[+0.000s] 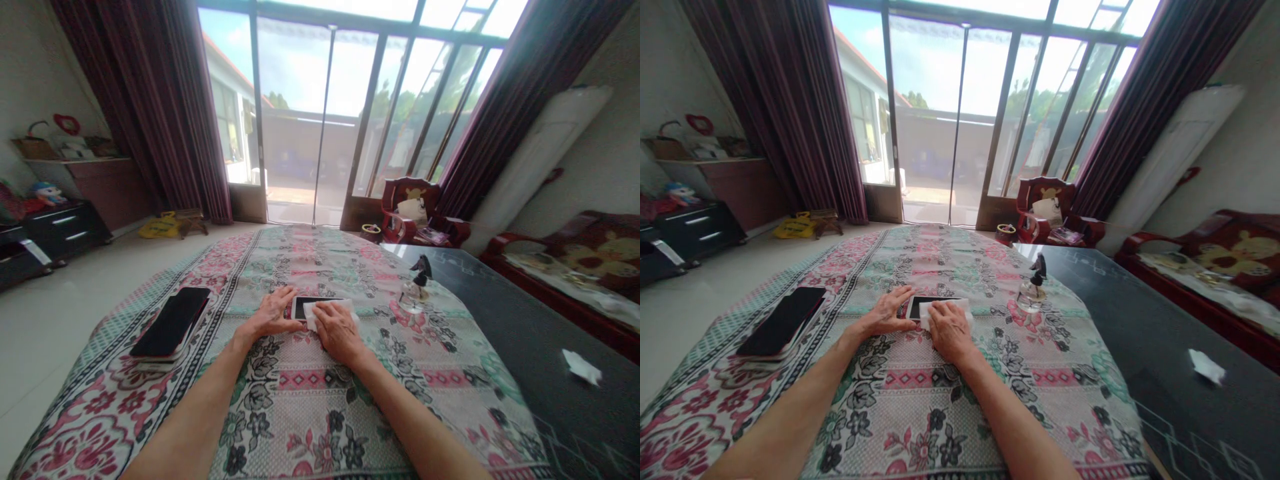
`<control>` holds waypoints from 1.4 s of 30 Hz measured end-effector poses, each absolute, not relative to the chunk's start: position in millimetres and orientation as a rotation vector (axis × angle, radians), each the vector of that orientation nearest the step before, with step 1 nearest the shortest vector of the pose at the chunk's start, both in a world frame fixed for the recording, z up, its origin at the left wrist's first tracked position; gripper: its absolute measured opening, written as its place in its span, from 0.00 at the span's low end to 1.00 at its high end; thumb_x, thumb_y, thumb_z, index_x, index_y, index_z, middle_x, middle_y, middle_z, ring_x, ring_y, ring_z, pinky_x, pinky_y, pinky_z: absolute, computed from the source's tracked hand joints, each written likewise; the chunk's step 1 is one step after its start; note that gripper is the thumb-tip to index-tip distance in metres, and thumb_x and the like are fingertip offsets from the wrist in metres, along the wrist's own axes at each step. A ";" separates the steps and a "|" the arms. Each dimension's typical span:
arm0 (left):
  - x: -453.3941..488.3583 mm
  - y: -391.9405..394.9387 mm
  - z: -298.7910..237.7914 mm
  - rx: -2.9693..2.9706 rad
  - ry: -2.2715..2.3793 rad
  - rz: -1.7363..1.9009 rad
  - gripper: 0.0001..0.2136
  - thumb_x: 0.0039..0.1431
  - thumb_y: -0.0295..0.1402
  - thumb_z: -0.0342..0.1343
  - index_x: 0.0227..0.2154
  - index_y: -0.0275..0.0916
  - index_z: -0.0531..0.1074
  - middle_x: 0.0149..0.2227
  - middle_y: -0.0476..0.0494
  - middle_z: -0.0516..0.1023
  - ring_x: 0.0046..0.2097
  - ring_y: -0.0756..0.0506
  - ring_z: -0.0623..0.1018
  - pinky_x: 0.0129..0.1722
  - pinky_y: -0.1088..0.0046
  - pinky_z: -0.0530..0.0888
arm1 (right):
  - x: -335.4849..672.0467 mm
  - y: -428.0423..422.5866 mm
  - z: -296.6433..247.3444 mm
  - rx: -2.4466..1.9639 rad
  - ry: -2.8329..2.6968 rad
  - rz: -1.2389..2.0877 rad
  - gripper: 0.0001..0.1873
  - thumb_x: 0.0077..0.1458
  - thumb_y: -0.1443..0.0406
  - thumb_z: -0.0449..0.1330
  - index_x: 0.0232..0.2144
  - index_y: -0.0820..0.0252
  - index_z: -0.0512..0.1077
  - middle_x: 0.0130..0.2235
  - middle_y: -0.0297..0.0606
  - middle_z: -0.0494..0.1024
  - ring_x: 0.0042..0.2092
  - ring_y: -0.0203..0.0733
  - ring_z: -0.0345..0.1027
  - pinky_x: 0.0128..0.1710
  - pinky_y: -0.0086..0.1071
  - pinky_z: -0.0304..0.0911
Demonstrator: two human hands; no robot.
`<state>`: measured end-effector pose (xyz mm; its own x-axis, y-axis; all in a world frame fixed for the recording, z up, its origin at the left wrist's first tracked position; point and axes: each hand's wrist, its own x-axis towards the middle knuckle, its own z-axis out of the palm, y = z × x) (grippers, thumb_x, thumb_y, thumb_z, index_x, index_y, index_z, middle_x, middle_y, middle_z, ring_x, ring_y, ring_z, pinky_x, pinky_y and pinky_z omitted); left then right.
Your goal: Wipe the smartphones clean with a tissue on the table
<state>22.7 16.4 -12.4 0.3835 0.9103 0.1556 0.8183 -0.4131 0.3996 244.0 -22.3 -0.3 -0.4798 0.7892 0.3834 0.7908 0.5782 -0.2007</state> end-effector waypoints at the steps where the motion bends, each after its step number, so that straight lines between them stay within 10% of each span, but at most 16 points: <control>1: 26.7 16.1 -12.2 2.407 1.520 0.519 0.42 0.46 0.50 0.62 0.62 0.39 0.56 0.66 0.37 0.54 0.66 0.34 0.53 0.63 0.57 0.53 | 248.7 -22.1 -1.1 -1.289 -2.368 -0.005 0.18 0.63 0.64 0.48 0.53 0.56 0.68 0.56 0.39 0.69 0.55 0.44 0.59 0.57 0.39 0.51; 34: 6.5 11.4 8.3 2.290 1.396 0.547 0.34 0.46 0.38 0.61 0.59 0.47 0.63 0.61 0.48 0.65 0.62 0.39 0.63 0.62 0.62 0.59 | 304.7 15.0 -18.9 -1.329 -1.531 0.148 0.15 0.55 0.65 0.49 0.35 0.58 0.76 0.39 0.41 0.79 0.42 0.44 0.72 0.46 0.38 0.65; 42: 11.5 9.8 7.8 2.394 1.442 0.457 0.36 0.46 0.42 0.62 0.60 0.37 0.62 0.62 0.37 0.61 0.63 0.34 0.60 0.62 0.60 0.57 | 300.7 12.1 -16.0 -1.284 -1.588 0.124 0.15 0.55 0.66 0.49 0.34 0.58 0.76 0.39 0.43 0.79 0.43 0.44 0.72 0.48 0.38 0.65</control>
